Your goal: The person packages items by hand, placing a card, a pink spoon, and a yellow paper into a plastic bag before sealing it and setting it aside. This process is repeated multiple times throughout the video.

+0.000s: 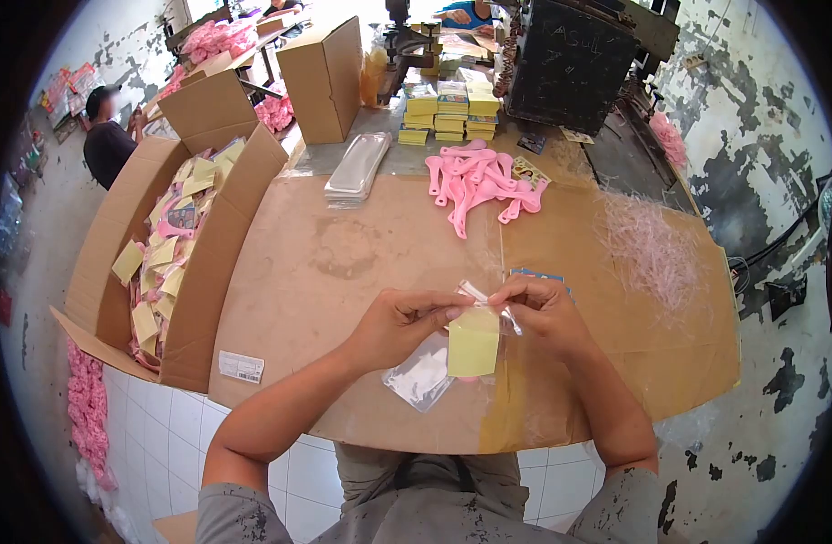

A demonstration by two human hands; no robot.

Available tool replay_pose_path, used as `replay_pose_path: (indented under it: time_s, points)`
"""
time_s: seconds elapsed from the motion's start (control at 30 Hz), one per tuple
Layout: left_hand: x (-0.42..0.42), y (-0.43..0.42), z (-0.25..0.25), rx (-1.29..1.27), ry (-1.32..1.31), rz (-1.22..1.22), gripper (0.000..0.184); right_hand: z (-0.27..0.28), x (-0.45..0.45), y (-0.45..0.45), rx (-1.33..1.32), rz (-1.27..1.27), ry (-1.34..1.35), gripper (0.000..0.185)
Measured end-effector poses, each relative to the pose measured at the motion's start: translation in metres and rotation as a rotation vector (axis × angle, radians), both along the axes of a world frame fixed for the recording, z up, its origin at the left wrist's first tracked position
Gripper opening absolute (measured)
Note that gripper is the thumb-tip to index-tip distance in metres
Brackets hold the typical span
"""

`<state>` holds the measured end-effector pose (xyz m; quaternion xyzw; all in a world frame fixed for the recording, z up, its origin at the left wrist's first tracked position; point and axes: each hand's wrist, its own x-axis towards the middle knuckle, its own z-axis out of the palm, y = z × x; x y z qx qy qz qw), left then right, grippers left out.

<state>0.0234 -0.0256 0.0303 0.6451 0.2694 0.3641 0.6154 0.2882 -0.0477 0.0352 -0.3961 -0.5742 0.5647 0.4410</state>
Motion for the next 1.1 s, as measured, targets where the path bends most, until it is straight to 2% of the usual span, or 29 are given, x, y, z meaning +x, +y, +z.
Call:
replay_pose_path:
  time_s: [0.13, 0.23, 0.43, 0.57, 0.67, 0.77, 0.93, 1.03, 1.1]
  points:
    - [-0.005, 0.003, 0.01, 0.006, -0.003, -0.05, 0.027, 0.006, 0.002, 0.0, 0.02, 0.033, 0.025, 0.013]
    - [-0.008, 0.008, 0.007, -0.3, -0.217, -0.119, 0.028, 0.006, 0.006, 0.001, 0.024, 0.043, -0.002, 0.014]
    - [-0.003, 0.007, 0.004, -0.128, 0.035, -0.029, 0.029, 0.0, 0.003, 0.0, 0.121, 0.031, -0.097, 0.017]
    - [-0.001, 0.006, 0.003, -0.119, 0.048, -0.025, 0.028, -0.005, 0.004, 0.0, 0.026, 0.016, -0.095, 0.028]
    - [-0.002, 0.006, 0.003, -0.076, 0.09, 0.008, 0.029, 0.012, -0.007, -0.007, 0.059, 0.057, -0.112, 0.036]
    - [-0.001, 0.007, 0.001, -0.049, 0.038, 0.024, 0.032, -0.002, -0.007, -0.003, -0.013, 0.109, -0.061, 0.038]
    - [0.004, -0.002, 0.01, -0.069, -0.106, 0.059, 0.039, -0.001, -0.001, -0.002, 0.022, 0.102, -0.087, 0.037]
    - [-0.002, 0.006, 0.004, -0.07, 0.085, -0.035, 0.037, 0.0, -0.002, -0.002, 0.043, 0.097, -0.096, 0.037]
    - [-0.003, 0.007, 0.001, -0.105, 0.084, -0.031, 0.036, -0.001, -0.002, -0.001, 0.053, 0.081, -0.093, 0.038]
